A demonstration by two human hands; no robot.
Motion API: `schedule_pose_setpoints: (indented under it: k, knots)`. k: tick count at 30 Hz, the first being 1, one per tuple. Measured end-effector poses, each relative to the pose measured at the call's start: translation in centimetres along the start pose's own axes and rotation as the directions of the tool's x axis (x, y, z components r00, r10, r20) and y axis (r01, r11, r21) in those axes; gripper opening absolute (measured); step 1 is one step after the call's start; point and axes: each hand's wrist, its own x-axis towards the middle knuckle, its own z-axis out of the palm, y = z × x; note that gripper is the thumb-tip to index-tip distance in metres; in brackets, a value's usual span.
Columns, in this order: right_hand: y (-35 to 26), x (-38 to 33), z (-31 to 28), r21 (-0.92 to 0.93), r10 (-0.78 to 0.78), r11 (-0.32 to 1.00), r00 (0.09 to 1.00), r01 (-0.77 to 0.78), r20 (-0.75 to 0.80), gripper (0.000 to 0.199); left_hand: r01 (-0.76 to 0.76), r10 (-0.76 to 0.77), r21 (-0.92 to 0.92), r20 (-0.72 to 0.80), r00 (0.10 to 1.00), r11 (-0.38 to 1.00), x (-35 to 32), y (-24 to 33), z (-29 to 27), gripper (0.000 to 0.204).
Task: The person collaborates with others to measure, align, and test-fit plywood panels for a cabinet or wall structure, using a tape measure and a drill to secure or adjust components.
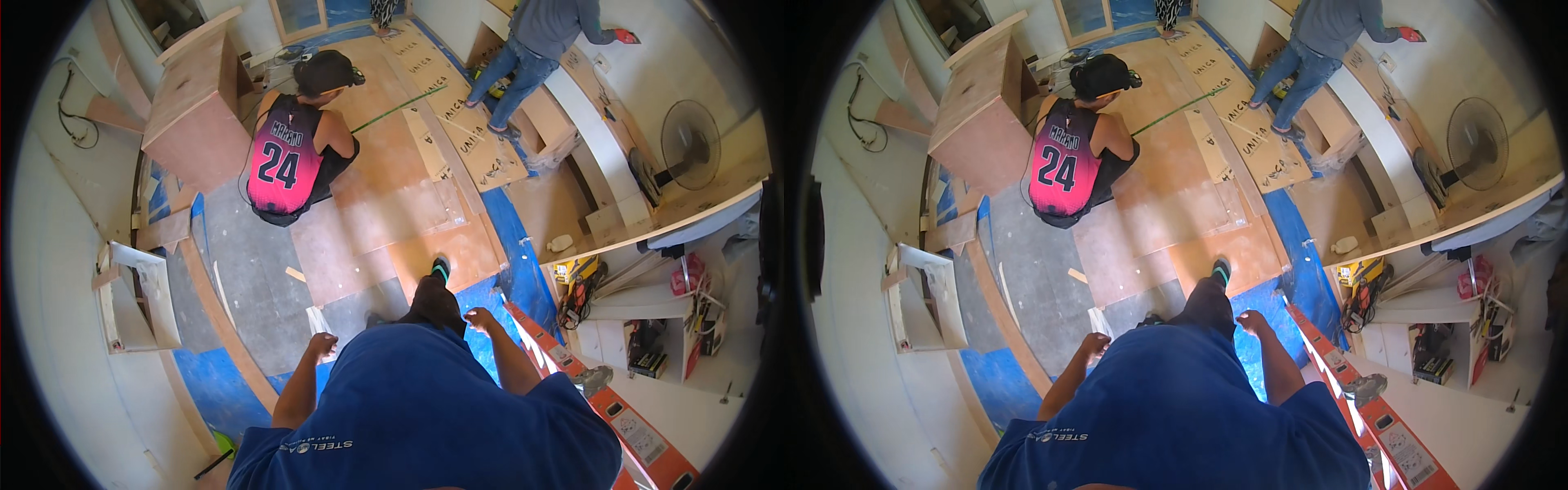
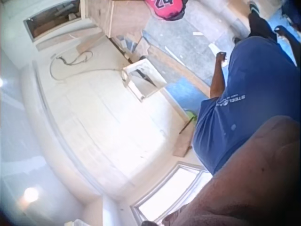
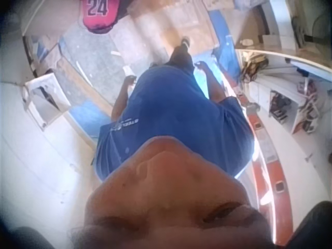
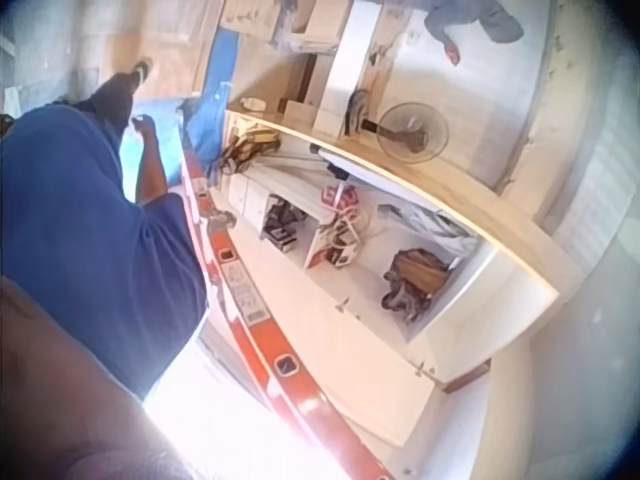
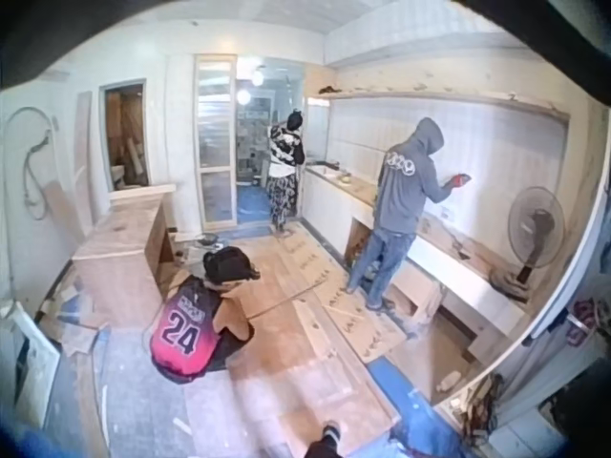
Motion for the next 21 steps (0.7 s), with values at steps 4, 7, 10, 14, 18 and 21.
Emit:
schedule_pose_setpoints:
  k: [4, 7, 10, 14, 18, 21]
  knots:
    - [0.2, -0.2, -0.1, -0.012, 0.047, 0.999, 0.998, -0.046, 0.03, 0.033, 0.008, -0.008, 0.041, -0.001, 1.0, 0.999, -0.1, -1.0, 0.4, 0.022]
    - [-0.3, -0.7, -0.4, 0.03, 0.073, 0.997, 0.996, -0.075, 0.04, 0.034, 0.005, -0.004, 0.052, -0.013, 1.0, 0.999, -0.3, -1.3, 0.5, 0.02]
    - [-0.7, -1.0, -0.6, 0.024, 0.087, 0.996, 0.996, -0.088, 0.031, 0.035, 0.016, -0.016, 0.001, -0.002, 1.0, 1.0, -1.3, 0.5, 0.7, 0.019]
    - [-0.6, -0.3, -0.5, 0.02, 0.065, 0.998, 0.997, -0.066, 0.046, 0.036, -0.01, 0.01, -0.053, 0.001, 1.0, 0.999, -0.2, 0.4, 0.8, 0.02]
    - [-0.4, -0.3, 0.3, 0.104, 0.067, 0.992, 0.996, -0.073, 0.052, 0.035, -0.06, 0.06, 0.012, -0.046, 0.997, 0.998, 0.1, 0.8, 0.9, 0.024]
    - [0.7, 0.3, 0.5, 0.063, 0.056, 0.996, 0.996, -0.061, 0.075, 0.035, -0.049, 0.05, 0.022, -0.044, 0.998, 0.999, 0.1, 0.9, 0.9, 0.024]
